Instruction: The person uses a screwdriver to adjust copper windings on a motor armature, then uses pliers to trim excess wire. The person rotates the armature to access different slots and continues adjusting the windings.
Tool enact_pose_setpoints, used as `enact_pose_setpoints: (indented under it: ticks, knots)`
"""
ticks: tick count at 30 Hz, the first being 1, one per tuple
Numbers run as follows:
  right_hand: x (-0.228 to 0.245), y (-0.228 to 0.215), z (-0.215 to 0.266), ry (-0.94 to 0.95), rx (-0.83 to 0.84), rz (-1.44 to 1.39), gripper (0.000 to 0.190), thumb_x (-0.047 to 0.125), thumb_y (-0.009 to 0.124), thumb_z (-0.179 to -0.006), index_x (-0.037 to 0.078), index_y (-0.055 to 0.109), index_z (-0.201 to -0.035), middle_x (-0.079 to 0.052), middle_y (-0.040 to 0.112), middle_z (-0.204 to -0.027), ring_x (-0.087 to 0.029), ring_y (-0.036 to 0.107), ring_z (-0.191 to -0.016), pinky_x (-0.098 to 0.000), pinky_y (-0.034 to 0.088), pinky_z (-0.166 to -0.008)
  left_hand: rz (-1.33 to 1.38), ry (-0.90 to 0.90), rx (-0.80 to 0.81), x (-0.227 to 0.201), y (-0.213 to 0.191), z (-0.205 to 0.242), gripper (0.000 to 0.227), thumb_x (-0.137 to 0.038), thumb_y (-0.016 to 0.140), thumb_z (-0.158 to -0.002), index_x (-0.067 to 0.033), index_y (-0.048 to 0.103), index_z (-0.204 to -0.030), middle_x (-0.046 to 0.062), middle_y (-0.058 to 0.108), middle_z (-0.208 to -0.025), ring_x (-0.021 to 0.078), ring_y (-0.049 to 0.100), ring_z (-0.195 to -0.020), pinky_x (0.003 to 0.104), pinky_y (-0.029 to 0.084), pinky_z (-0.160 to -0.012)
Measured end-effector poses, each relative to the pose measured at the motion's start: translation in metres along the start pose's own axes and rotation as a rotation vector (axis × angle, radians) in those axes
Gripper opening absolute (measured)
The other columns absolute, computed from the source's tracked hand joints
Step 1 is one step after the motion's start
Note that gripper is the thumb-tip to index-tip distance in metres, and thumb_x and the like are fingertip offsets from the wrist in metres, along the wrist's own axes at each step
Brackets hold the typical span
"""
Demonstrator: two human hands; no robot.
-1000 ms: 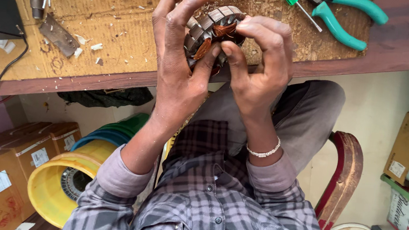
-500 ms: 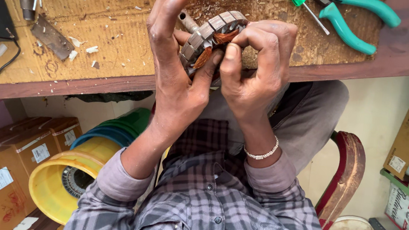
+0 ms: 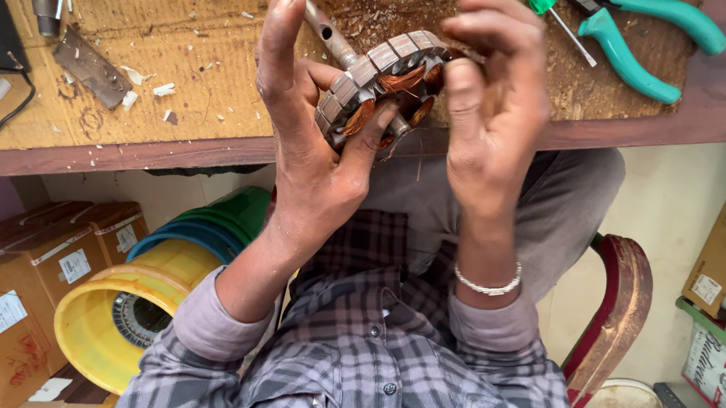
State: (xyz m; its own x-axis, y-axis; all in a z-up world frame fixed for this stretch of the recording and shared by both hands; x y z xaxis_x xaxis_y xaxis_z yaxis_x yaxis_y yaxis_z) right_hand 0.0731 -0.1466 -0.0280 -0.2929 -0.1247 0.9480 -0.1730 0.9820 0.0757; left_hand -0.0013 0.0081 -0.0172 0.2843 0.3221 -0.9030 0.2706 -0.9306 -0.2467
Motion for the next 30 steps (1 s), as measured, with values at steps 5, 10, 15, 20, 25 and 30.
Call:
enact_pose_setpoints:
  ticks: [5,10,15,20,25,30]
  knots:
    - [0.018,-0.018,-0.001,0.271,0.279,0.047,0.068,0.047,0.061,-0.105,0.003,0.043,-0.154,-0.011,0.067,-0.139,-0.018,0.065,-0.13,-0.0281,0.055,-0.111,-0.005,0.061,-0.059,0.001,0.003,0.0,0.093,0.01,0.075,-0.109,-0.0348,0.015,-0.164,-0.003,0.017,-0.167,0.0099,0.059,-0.109,0.021,0.051,-0.081]
    - [0.014,-0.016,0.008,0.223,0.272,-0.017,0.056,0.022,0.076,-0.109,0.003,0.048,-0.154,-0.012,0.066,-0.137,-0.017,0.065,-0.127,-0.0299,0.058,-0.112,-0.152,0.125,-0.119,-0.002,0.003,0.003,0.081,-0.003,0.079,-0.108,-0.0302,0.022,-0.16,0.001,0.022,-0.167,0.013,0.055,-0.12,0.022,0.055,-0.088]
    - [0.013,-0.014,0.014,0.199,0.182,0.042,0.053,0.011,0.077,-0.107,0.003,0.053,-0.152,-0.013,0.065,-0.141,-0.02,0.064,-0.132,-0.0317,0.057,-0.113,-0.162,0.143,-0.02,-0.008,-0.017,-0.003,0.066,-0.031,0.074,-0.107,-0.0261,0.031,-0.157,0.001,0.044,-0.152,0.014,0.052,-0.124,0.027,0.05,-0.099]
    - [0.015,-0.013,0.012,0.149,0.191,0.123,0.047,0.005,0.077,-0.105,0.002,0.055,-0.147,-0.014,0.067,-0.142,-0.023,0.065,-0.135,-0.033,0.055,-0.116,-0.098,0.023,0.017,-0.018,-0.034,-0.013,0.039,-0.033,0.065,-0.113,-0.0156,0.052,-0.146,0.004,0.056,-0.138,0.0129,0.056,-0.119,0.028,0.05,-0.097]
    - [0.02,-0.013,0.008,0.125,0.205,0.188,0.047,0.008,0.078,-0.104,0.003,0.057,-0.146,-0.014,0.07,-0.137,-0.022,0.07,-0.127,-0.0338,0.059,-0.11,-0.168,0.063,0.154,-0.033,-0.039,-0.035,0.019,-0.018,0.073,-0.108,-0.0097,0.07,-0.125,0.006,0.06,-0.125,0.0163,0.063,-0.116,0.03,0.054,-0.096]
    - [0.021,-0.014,0.008,0.07,0.207,0.26,0.043,0.011,0.077,-0.106,0.003,0.059,-0.145,-0.015,0.071,-0.136,-0.022,0.073,-0.123,-0.033,0.059,-0.106,-0.224,0.081,0.242,-0.043,-0.036,-0.048,0.016,-0.004,0.077,-0.104,-0.0096,0.075,-0.119,0.007,0.06,-0.123,0.0158,0.069,-0.106,0.029,0.06,-0.09]
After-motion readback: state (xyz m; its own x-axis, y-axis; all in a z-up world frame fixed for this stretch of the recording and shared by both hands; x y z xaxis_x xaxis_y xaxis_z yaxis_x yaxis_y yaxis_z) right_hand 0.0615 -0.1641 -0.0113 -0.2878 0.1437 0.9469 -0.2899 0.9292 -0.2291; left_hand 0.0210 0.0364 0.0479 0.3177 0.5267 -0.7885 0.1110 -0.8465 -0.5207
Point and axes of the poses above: each hand's wrist, its own z-axis away from the middle knuckle, its own y-axis out of the palm, x = y × z, the point moved 1 cm from there along -z, towards the middle knuckle
